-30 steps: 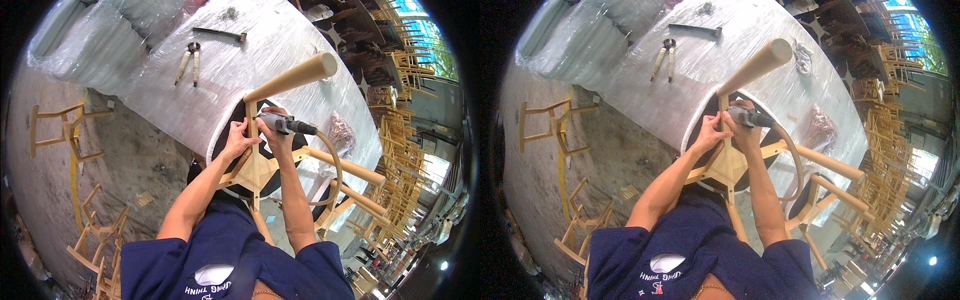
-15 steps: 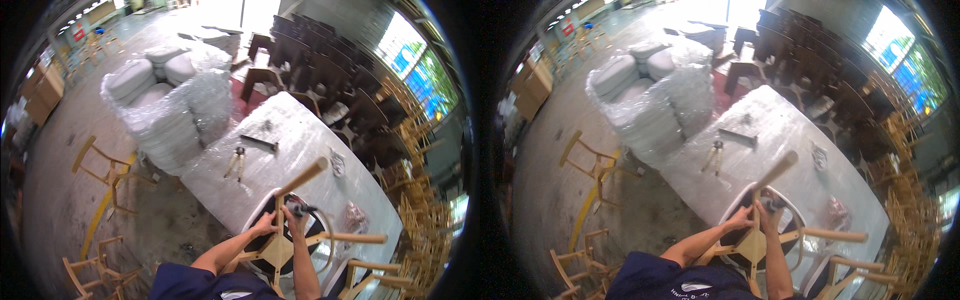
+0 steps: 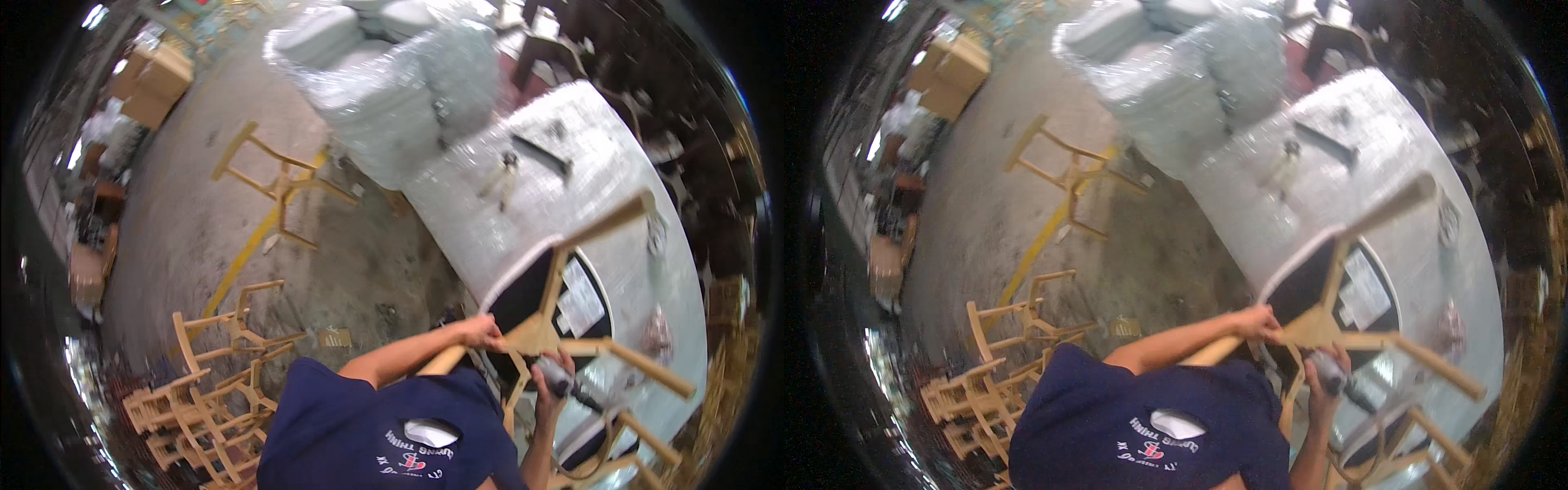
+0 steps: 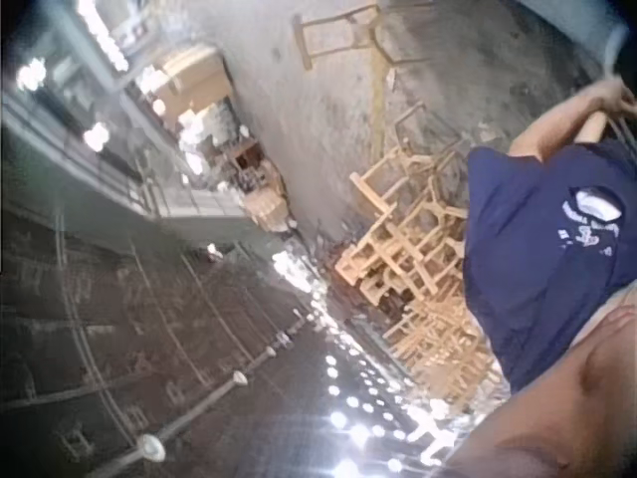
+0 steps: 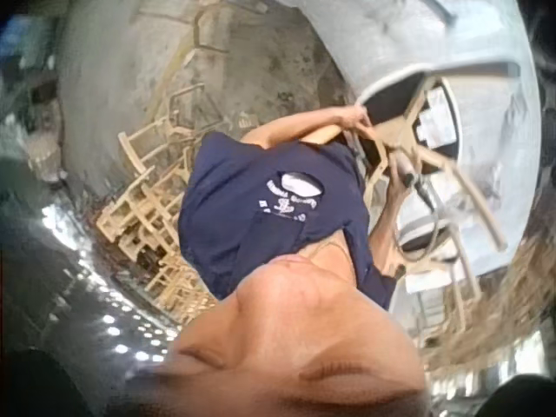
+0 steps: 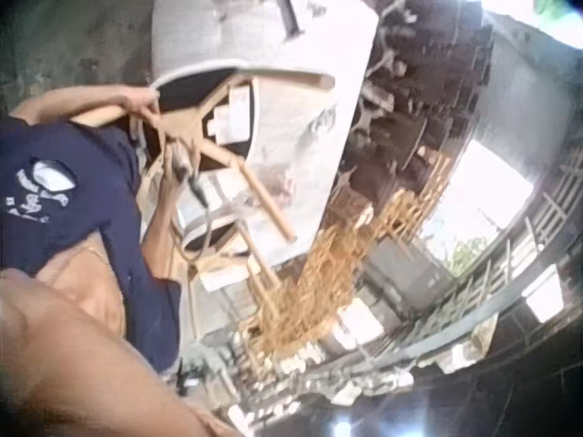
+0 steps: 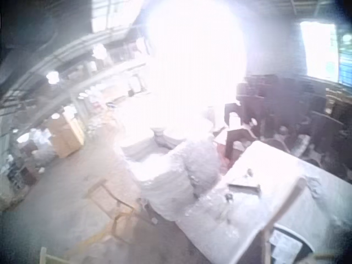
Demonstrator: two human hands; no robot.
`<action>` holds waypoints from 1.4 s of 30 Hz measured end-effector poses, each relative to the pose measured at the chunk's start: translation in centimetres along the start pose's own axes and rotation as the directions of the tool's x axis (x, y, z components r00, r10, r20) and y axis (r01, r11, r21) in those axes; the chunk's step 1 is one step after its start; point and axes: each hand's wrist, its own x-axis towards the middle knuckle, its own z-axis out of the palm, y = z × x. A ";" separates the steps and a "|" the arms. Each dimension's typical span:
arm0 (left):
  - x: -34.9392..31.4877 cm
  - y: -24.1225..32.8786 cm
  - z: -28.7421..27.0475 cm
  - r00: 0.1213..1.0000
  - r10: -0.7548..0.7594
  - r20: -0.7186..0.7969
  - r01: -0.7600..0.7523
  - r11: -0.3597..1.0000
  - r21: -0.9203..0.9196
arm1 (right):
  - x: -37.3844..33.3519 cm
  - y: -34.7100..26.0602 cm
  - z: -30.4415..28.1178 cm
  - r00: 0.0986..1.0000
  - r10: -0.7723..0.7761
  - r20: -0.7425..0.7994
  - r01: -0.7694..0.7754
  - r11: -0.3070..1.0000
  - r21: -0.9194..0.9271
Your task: The person assembles wooden chairs by attaching legs to seat frames using a pneumatic drill. They handle multiple chair components, aligning legs and fastening them to the seat base, then move completed chairs aside.
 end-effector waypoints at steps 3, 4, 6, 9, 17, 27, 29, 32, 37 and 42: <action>0.8 -2.3 -0.5 0.978 -0.048 0.202 0.027 0.994 0.106 | 0.8 2.4 -0.9 0.994 -0.101 0.045 0.104 0.993 -0.057; 1.4 -2.8 0.1 0.979 -0.032 0.202 -0.008 0.981 0.194 | 0.6 1.8 -0.9 0.985 -0.169 0.037 0.171 0.983 -0.071; 1.6 -3.7 0.3 0.989 -0.010 0.150 -0.013 0.988 0.151 | 0.7 2.2 -0.8 0.985 -0.161 0.055 0.165 0.984 -0.073; 2.2 -3.4 0.9 0.986 -0.076 0.147 0.066 0.995 0.075 | 0.3 3.3 0.2 0.994 -0.105 -0.014 0.106 0.994 0.033; 1.0 -3.9 0.8 0.980 -0.137 0.145 0.124 0.988 0.092 | 0.1 5.2 1.9 0.997 -0.052 0.063 0.044 0.992 0.122; 0.7 -5.5 1.1 0.985 -0.132 0.114 0.126 0.990 0.056 | 1.4 2.2 5.0 0.904 -0.266 0.335 0.355 0.904 -0.240; 1.6 -5.2 1.5 0.989 -0.094 0.117 0.084 0.993 0.080 | 2.0 3.0 4.8 0.858 -0.284 0.427 0.429 0.855 -0.292; 1.7 -5.0 1.7 0.986 -0.139 0.097 0.136 0.990 0.041 | 2.6 3.8 4.8 0.840 -0.337 0.426 0.471 0.842 -0.263; 1.6 -4.1 1.4 0.988 -0.108 0.111 0.102 0.993 0.056 | 2.2 4.8 5.1 0.844 -0.360 0.398 0.479 0.839 -0.257; 1.3 -4.2 1.1 0.987 -0.129 0.095 0.125 0.991 0.046 | 2.1 4.8 5.4 0.866 -0.346 0.361 0.438 0.873 -0.214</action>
